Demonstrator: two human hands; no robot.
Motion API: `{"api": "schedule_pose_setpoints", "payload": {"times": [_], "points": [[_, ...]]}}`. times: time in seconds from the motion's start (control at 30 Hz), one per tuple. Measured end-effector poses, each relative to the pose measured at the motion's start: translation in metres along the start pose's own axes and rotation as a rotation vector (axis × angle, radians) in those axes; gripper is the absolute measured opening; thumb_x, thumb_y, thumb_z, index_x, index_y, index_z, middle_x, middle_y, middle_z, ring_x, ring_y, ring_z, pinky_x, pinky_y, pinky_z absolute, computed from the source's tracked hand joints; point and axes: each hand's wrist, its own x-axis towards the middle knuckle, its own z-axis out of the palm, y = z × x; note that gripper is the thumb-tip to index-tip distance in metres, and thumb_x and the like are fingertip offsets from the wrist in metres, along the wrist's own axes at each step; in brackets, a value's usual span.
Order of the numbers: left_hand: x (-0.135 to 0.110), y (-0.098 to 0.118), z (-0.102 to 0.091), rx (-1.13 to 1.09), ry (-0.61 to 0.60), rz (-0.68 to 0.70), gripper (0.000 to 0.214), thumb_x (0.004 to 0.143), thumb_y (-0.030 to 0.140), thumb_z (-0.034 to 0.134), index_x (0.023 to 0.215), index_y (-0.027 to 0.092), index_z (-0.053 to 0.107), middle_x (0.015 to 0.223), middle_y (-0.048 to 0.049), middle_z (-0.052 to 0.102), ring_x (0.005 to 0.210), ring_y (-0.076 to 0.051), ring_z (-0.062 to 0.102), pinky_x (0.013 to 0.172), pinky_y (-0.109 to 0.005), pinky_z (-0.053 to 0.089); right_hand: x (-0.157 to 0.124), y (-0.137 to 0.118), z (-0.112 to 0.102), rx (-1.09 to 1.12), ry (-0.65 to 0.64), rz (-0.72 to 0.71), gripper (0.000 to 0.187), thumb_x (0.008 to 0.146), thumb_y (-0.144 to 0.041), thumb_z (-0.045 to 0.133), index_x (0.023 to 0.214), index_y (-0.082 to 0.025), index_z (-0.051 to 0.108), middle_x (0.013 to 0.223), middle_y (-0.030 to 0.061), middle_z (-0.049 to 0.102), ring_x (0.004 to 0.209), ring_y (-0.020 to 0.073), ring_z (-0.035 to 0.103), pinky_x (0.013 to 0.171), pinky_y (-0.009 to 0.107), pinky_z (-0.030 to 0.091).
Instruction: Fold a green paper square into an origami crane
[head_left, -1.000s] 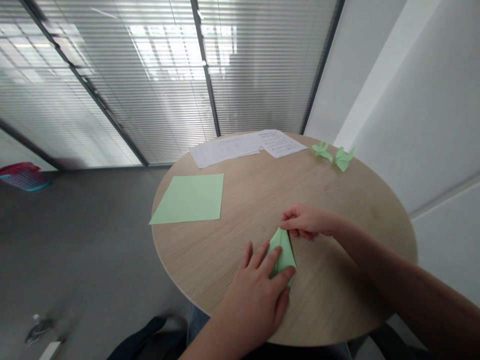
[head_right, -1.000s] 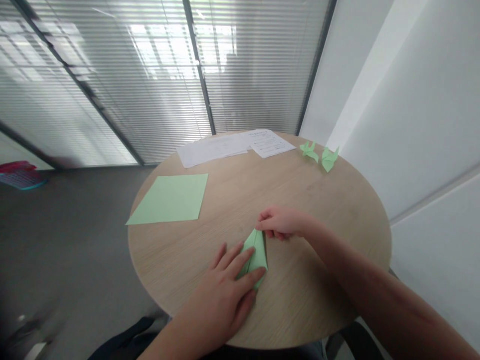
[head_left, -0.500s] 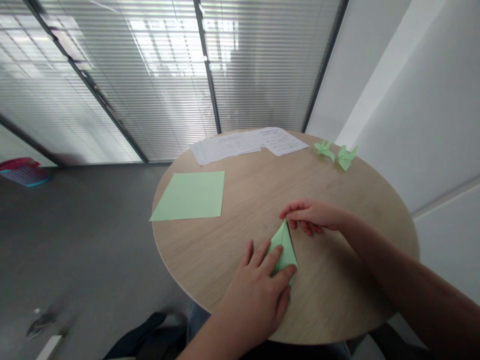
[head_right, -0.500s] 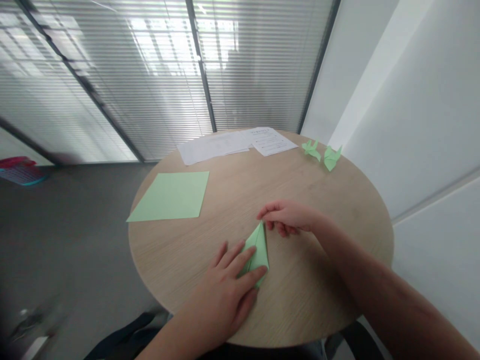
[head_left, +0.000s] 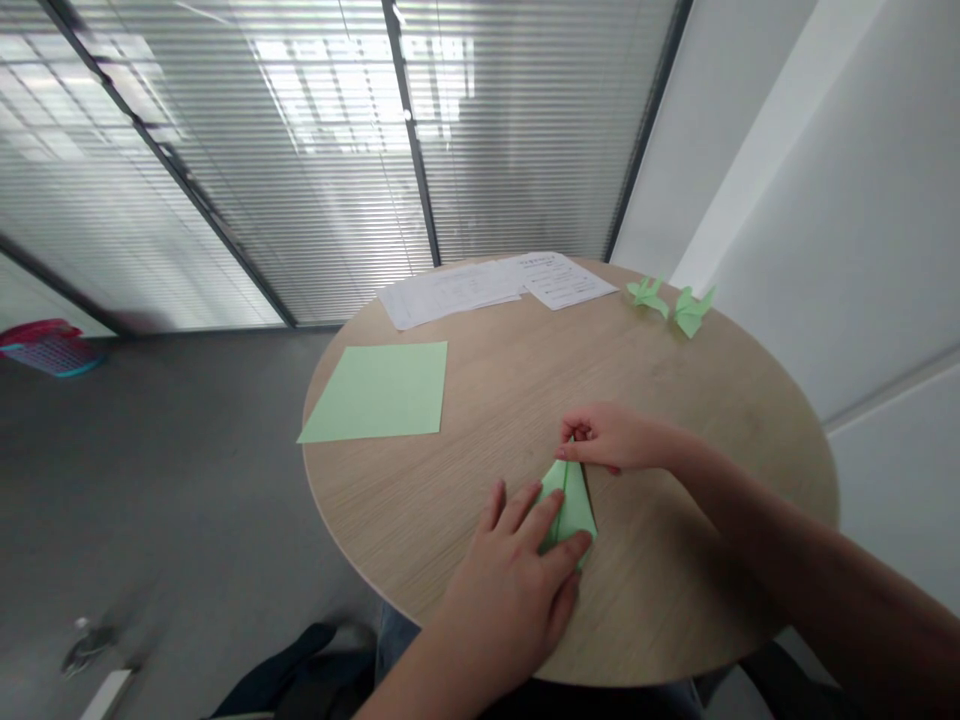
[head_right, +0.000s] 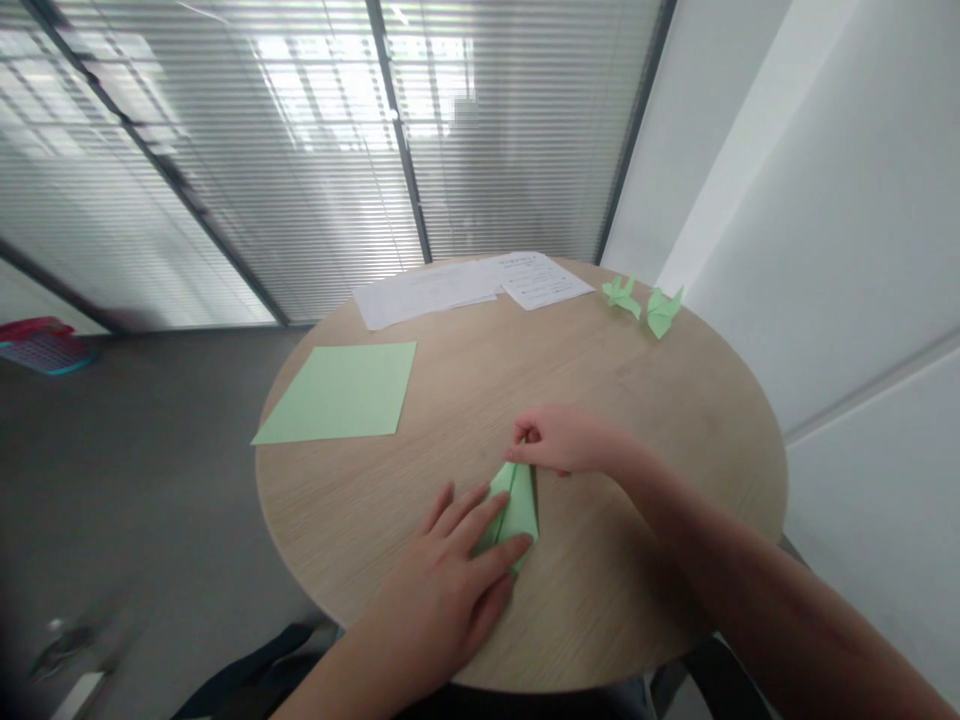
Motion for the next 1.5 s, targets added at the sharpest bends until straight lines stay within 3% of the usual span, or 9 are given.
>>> {"api": "schedule_pose_setpoints", "payload": {"times": [0.13,0.4,0.6,0.8,1.1,1.23,1.37,1.5], "points": [[-0.003,-0.002,0.004,0.004,0.075,0.004,0.029,0.101,0.033,0.055,0.127,0.031,0.068,0.139,-0.0087,0.062,0.133,-0.034,0.054,0.112,-0.068,0.041,0.000,0.000,0.003,-0.142,0.071,-0.051,0.025,0.086,-0.042,0.071,0.079,-0.018,0.069,0.069,0.0028,0.067,0.065,0.0163,0.058,0.057,0.026,0.037],[-0.005,-0.002,0.004,-0.050,0.174,0.058,0.024,0.102,0.025,0.052,0.118,0.024,0.070,0.118,-0.0069,0.071,0.113,-0.026,0.066,0.108,-0.055,0.051,-0.006,-0.003,0.005,-0.228,0.086,-0.055,0.015,0.088,-0.032,0.070,0.082,-0.019,0.068,0.079,0.0046,0.070,0.075,0.0190,0.061,0.066,0.029,0.039],[-0.003,-0.003,0.003,-0.079,0.126,0.068,0.028,0.099,0.019,0.054,0.124,0.018,0.066,0.117,-0.0087,0.070,0.115,-0.026,0.063,0.109,-0.050,0.052,-0.011,-0.008,0.009,-0.272,0.101,-0.084,0.013,0.090,-0.029,0.066,0.081,-0.019,0.066,0.081,0.0052,0.071,0.075,0.0198,0.062,0.068,0.030,0.040],[0.002,-0.004,0.001,-0.045,0.072,0.050,0.031,0.096,0.013,0.054,0.126,0.014,0.064,0.120,-0.0114,0.069,0.110,-0.026,0.064,0.098,-0.044,0.059,-0.011,-0.007,0.011,-0.317,0.115,-0.091,0.014,0.092,-0.028,0.064,0.082,-0.019,0.066,0.083,0.0062,0.072,0.076,0.0194,0.061,0.068,0.030,0.039],[0.004,-0.003,0.002,-0.019,0.054,0.013,0.032,0.096,0.015,0.055,0.127,0.016,0.063,0.131,-0.0121,0.065,0.121,-0.029,0.059,0.105,-0.050,0.054,-0.010,-0.007,0.012,-0.330,0.108,-0.095,0.013,0.091,-0.025,0.063,0.080,-0.020,0.064,0.083,0.0073,0.072,0.077,0.0212,0.061,0.068,0.031,0.039],[0.012,-0.002,-0.003,-0.003,-0.006,-0.018,0.028,0.099,0.019,0.055,0.126,0.018,0.062,0.126,-0.0095,0.068,0.117,-0.028,0.060,0.102,-0.050,0.054,-0.011,-0.007,0.012,-0.304,0.131,-0.101,0.012,0.091,-0.026,0.066,0.080,-0.020,0.065,0.080,0.0069,0.070,0.075,0.0215,0.061,0.067,0.031,0.039],[0.025,0.001,-0.010,0.037,-0.069,-0.054,0.025,0.102,0.030,0.053,0.123,0.022,0.064,0.108,-0.0058,0.070,0.105,-0.028,0.062,0.093,-0.052,0.055,-0.012,-0.007,0.009,-0.239,0.130,-0.101,0.014,0.092,-0.031,0.066,0.086,-0.018,0.067,0.082,0.0062,0.070,0.075,0.0197,0.061,0.068,0.030,0.041],[0.033,0.008,-0.013,0.040,-0.108,-0.121,0.027,0.101,0.042,0.055,0.105,0.020,0.070,0.102,-0.0075,0.068,0.102,-0.032,0.061,0.089,-0.055,0.054,-0.012,0.004,0.000,0.026,0.018,-0.006,0.025,0.098,-0.039,0.056,0.109,-0.019,0.066,0.067,0.0002,0.063,0.058,0.0151,0.056,0.054,0.026,0.041]]}}
